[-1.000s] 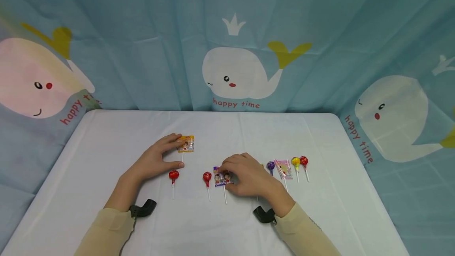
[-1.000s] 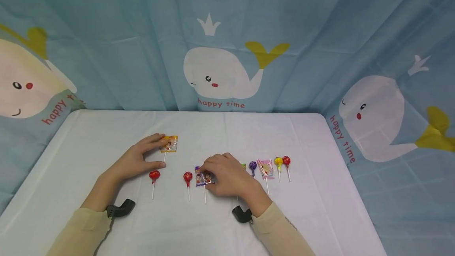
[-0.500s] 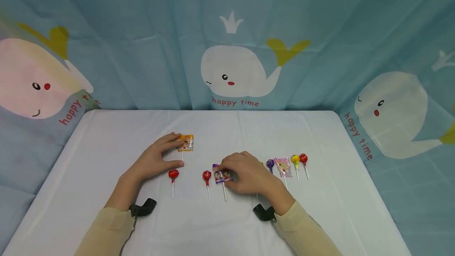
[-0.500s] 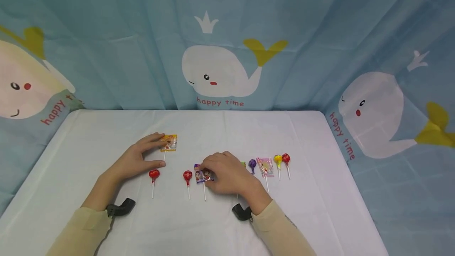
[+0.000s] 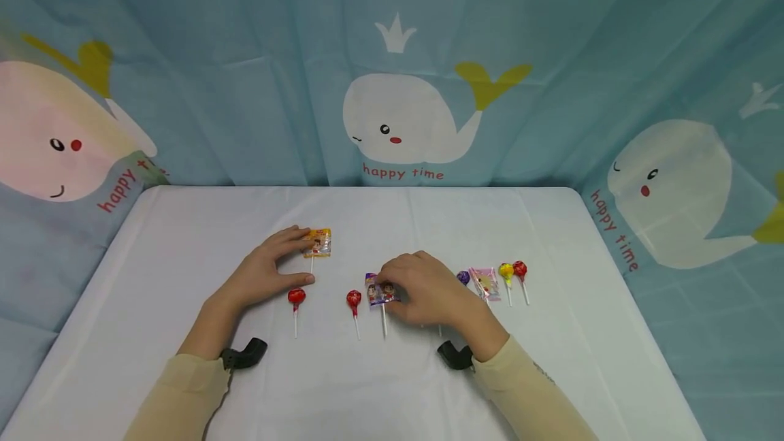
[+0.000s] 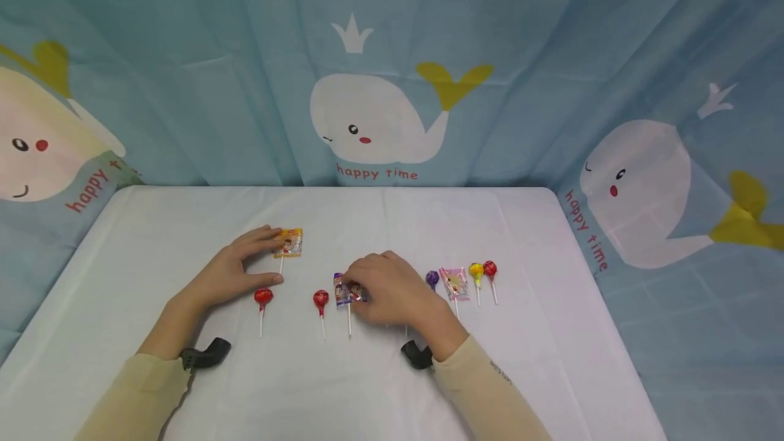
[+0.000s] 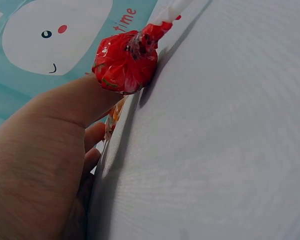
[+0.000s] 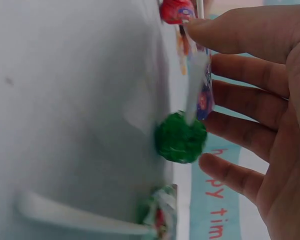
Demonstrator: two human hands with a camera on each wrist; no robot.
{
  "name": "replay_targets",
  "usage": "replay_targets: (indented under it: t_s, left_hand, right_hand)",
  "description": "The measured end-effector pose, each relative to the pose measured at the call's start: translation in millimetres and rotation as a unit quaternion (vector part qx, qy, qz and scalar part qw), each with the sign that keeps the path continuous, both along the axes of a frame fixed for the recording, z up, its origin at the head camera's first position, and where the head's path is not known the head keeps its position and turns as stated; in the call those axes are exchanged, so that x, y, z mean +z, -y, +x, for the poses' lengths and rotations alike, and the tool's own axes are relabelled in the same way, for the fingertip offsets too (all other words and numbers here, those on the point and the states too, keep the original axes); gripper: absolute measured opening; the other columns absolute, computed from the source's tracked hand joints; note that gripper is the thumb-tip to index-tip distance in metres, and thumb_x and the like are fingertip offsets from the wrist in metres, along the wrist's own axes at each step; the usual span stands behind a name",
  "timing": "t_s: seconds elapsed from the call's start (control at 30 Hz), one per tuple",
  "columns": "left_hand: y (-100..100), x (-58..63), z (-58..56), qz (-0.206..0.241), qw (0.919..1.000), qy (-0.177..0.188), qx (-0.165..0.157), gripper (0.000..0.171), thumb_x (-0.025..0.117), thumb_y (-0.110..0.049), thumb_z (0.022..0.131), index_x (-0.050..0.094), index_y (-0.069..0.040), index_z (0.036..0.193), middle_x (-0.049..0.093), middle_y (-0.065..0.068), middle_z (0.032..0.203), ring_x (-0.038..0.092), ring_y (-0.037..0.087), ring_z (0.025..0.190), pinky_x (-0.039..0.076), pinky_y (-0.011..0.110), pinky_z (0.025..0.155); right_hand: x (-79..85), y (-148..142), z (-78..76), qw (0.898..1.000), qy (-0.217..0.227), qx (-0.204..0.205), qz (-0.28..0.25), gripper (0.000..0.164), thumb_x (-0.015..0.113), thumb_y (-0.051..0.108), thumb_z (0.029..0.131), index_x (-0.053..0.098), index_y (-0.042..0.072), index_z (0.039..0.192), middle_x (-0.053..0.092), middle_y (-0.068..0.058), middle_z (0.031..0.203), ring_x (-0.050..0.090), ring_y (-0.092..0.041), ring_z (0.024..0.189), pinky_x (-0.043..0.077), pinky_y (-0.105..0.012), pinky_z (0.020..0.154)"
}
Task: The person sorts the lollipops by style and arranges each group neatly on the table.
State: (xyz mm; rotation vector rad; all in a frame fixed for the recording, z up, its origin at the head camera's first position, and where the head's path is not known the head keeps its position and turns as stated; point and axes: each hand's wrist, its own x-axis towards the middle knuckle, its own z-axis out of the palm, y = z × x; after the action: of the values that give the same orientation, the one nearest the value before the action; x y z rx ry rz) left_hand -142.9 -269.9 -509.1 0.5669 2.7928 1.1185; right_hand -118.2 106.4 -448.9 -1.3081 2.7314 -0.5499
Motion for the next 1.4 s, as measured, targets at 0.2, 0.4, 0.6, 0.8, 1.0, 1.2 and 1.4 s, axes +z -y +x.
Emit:
replay_targets:
  t_s: [0.2, 0.4, 0.6, 0.8, 1.0, 1.2, 1.4]
  left_hand:
    - [0, 1.0, -0.1, 0.002, 1.0, -0.005, 0.003, 0.072, 0.096, -0.043, 0.085, 0.07, -0.023, 0.149, 0.048, 0.002, 0.169, 0.029, 0.033, 0.163, 0.031, 0.071, 0.126]
    - [0, -0.7, 1.2, 0.0, 1.0, -0.007, 0.005, 0.071, 0.096, -0.043, 0.085, 0.069, -0.023, 0.149, 0.048, 0.003, 0.169, 0.03, 0.033, 0.163, 0.033, 0.072, 0.124]
    - [0, 0.1, 2.8, 0.001, 1.0, 0.005, 0.006, 0.074, 0.095, -0.046, 0.085, 0.069, -0.022, 0.15, 0.046, 0.003, 0.17, 0.028, 0.034, 0.163, 0.031, 0.072, 0.126]
    - [-1, 0.9, 3.2, -0.001, 1.0, -0.001, 0.002, 0.075, 0.095, -0.047, 0.085, 0.068, -0.021, 0.15, 0.047, 0.003, 0.169, 0.029, 0.034, 0.163, 0.031, 0.07, 0.126]
    - [-1, 2.1, 4.2, -0.006, 1.0, 0.003, 0.005, 0.078, 0.094, -0.052, 0.084, 0.068, -0.022, 0.151, 0.046, 0.001, 0.17, 0.029, 0.033, 0.163, 0.031, 0.07, 0.126]
    - [-1, 0.2, 5.0, -0.004, 1.0, -0.003, 0.006, 0.076, 0.095, -0.05, 0.084, 0.069, -0.022, 0.15, 0.047, 0.004, 0.169, 0.03, 0.035, 0.163, 0.031, 0.071, 0.126]
    - [-1, 1.3, 4.6, -0.008, 0.9999, -0.007, 0.004, 0.076, 0.095, -0.052, 0.084, 0.07, -0.022, 0.149, 0.047, 0.002, 0.169, 0.031, 0.033, 0.163, 0.033, 0.07, 0.126]
  right_hand:
    - [12.8, 1, -5.4, 1.0, -0.002, -0.002, 0.005, 0.031, 0.081, 0.032, 0.097, 0.078, 0.023, 0.126, 0.074, 0.011, 0.124, 0.064, -0.012, 0.122, 0.051, -0.041, 0.111]
    - [22.9, 3, -12.2, 1.0, -0.01, -0.007, -0.006, 0.029, 0.082, 0.029, 0.096, 0.078, 0.022, 0.124, 0.073, 0.012, 0.122, 0.065, -0.01, 0.12, 0.051, -0.041, 0.111]
    - [31.6, 7, -19.9, 1.0, -0.013, -0.012, -0.026, 0.028, 0.082, 0.027, 0.095, 0.078, 0.023, 0.123, 0.073, 0.014, 0.118, 0.065, -0.009, 0.117, 0.052, -0.04, 0.108]
    - [40.8, 15, -27.4, 0.999, -0.011, -0.018, -0.039, 0.028, 0.083, 0.028, 0.095, 0.079, 0.024, 0.122, 0.074, 0.016, 0.117, 0.065, -0.007, 0.115, 0.052, -0.037, 0.106]
    - [39.6, 23, -35.2, 0.998, -0.011, -0.024, -0.048, 0.028, 0.085, 0.03, 0.094, 0.079, 0.023, 0.121, 0.074, 0.015, 0.118, 0.067, -0.009, 0.117, 0.053, -0.037, 0.105]
    - [33.4, 30, -44.3, 0.998, -0.002, -0.032, -0.058, 0.028, 0.085, 0.026, 0.094, 0.079, 0.022, 0.121, 0.075, 0.012, 0.12, 0.068, -0.012, 0.118, 0.054, -0.038, 0.107]
    - [30.4, 35, -54.1, 0.997, 0.012, -0.048, -0.067, 0.03, 0.084, 0.025, 0.093, 0.079, 0.02, 0.122, 0.075, 0.008, 0.123, 0.067, -0.014, 0.121, 0.055, -0.038, 0.109]
